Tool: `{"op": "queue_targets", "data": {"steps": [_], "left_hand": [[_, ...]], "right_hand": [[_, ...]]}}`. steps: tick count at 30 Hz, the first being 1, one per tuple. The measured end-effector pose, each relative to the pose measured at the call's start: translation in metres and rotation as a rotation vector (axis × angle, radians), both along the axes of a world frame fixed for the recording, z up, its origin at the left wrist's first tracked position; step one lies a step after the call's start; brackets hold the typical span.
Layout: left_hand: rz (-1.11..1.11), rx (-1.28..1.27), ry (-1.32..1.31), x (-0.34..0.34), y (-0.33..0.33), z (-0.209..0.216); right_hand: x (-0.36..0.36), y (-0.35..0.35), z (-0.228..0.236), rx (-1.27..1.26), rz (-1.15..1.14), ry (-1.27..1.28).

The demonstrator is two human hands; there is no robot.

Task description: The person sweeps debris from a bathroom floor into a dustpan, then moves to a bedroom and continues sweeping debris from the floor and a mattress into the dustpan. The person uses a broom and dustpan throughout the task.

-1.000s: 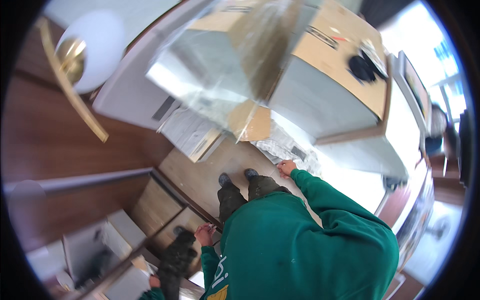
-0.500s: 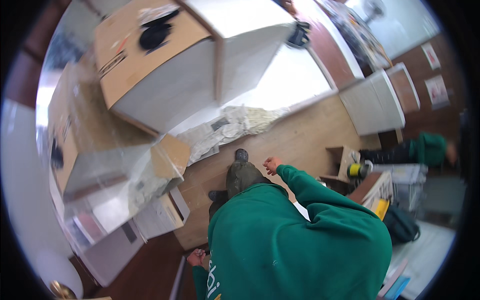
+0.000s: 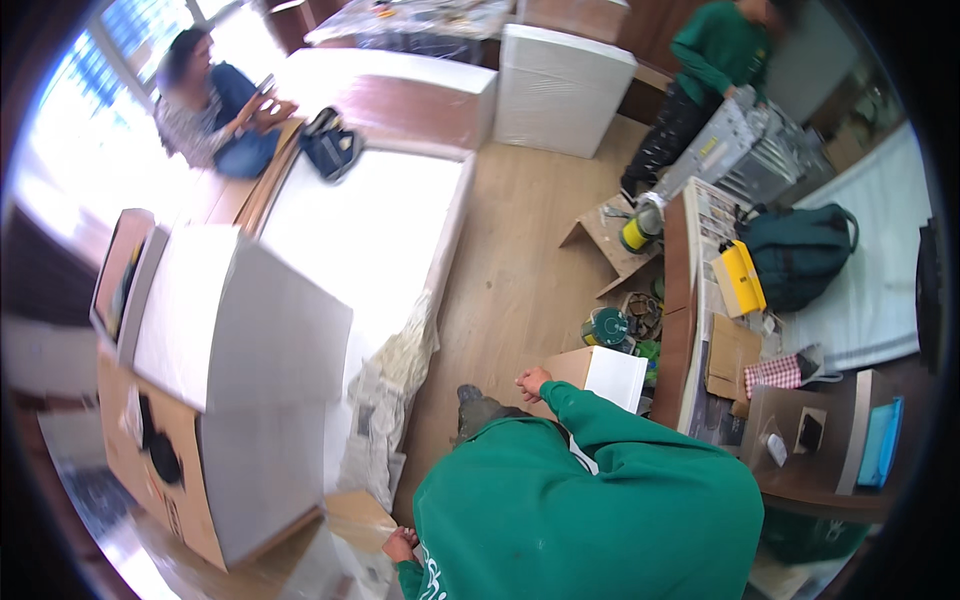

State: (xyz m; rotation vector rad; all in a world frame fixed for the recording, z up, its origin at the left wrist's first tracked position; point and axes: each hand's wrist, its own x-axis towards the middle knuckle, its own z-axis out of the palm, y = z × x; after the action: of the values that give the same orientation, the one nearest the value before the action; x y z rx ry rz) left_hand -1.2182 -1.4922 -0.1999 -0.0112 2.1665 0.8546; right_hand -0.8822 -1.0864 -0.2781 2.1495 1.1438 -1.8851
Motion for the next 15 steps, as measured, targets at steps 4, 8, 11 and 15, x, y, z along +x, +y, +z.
{"op": "queue_targets", "data": {"steps": [4, 8, 11, 15], "left_hand": [[-0.014, 0.006, -0.113, -0.042, 0.116, 0.003], [-0.553, 0.130, -0.040, -0.074, 0.223, -0.004], [-0.470, 0.085, -0.175, -0.079, 0.288, -0.005], [-0.541, 0.051, -0.154, -0.068, 0.373, -0.010]], "right_hand": [[0.026, 0.041, 0.008, 0.073, -0.244, 0.063], [0.048, 0.065, 0.020, 0.107, -0.493, 0.112], [0.063, 0.072, 0.031, 0.067, -0.597, 0.150], [0.083, 0.098, 0.037, 0.048, -0.714, 0.199]]}}
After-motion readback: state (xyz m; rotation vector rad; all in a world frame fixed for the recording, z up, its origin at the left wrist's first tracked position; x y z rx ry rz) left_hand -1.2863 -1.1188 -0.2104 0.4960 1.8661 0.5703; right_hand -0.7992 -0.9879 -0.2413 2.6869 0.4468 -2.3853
